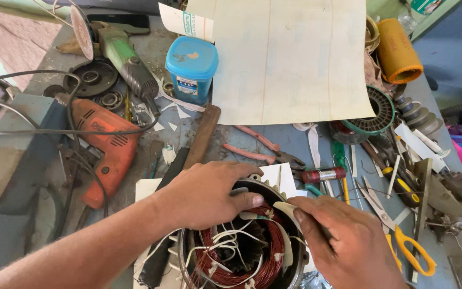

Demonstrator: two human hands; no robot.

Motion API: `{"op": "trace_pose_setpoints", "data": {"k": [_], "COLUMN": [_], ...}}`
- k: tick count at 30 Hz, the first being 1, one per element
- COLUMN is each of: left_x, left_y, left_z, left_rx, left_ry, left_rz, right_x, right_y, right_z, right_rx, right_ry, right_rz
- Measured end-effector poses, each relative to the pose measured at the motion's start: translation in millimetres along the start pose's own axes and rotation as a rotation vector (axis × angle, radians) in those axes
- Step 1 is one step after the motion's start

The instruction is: The person works on an electric motor stator on a cluttered workbench, pressing and arranging copper coil windings inside the housing by hand. They use a wooden stick to push the windings into place, tap components with a mallet, and reposition the white lead wires around the coils.

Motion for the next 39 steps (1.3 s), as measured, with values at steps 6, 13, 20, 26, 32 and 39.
{"op": "trace_pose_setpoints", "data": {"k": [6, 13, 20, 26, 32, 39], "left_x": [1, 1, -23, -55, -64, -65], "left_y": [-8, -7, -20, -4, 3, -33], "left_z": [-11, -8, -35, -51, -53, -6], "left_rx": [0.071, 0.077, 0.140, 0.386, 0.335, -0.135], "left_ry": [-0.041, -0.023, 0.329, 0.587, 0.486, 0.181], "left_rz": [0.025, -0.001, -0.255, -0.320, -0.409, -0.511], "right_x": [1, 3, -13, -26, -17, -11], "right_y": [10, 22, 14, 16, 37, 59], "right_z": [-7, -36, -53, -78, -85, -14], "right_rx": [0.044, 0.112, 0.131, 0.296, 0.608, 0.040], "right_ry": [-0.005, 0.173, 0.293, 0.480, 0.509, -0.287], "right_rz": [0.045, 0.130, -0.109, -0.203, 0.043, 0.175]}}
Point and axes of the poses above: each hand's wrist, its own x-axis towards the middle knuckle, its own y-axis out of the palm, z = x × y, the point moved 9 cm from there along x, towards the middle knuckle, and after that the axes turned 8 degrees about y, right-handed, at the moved point
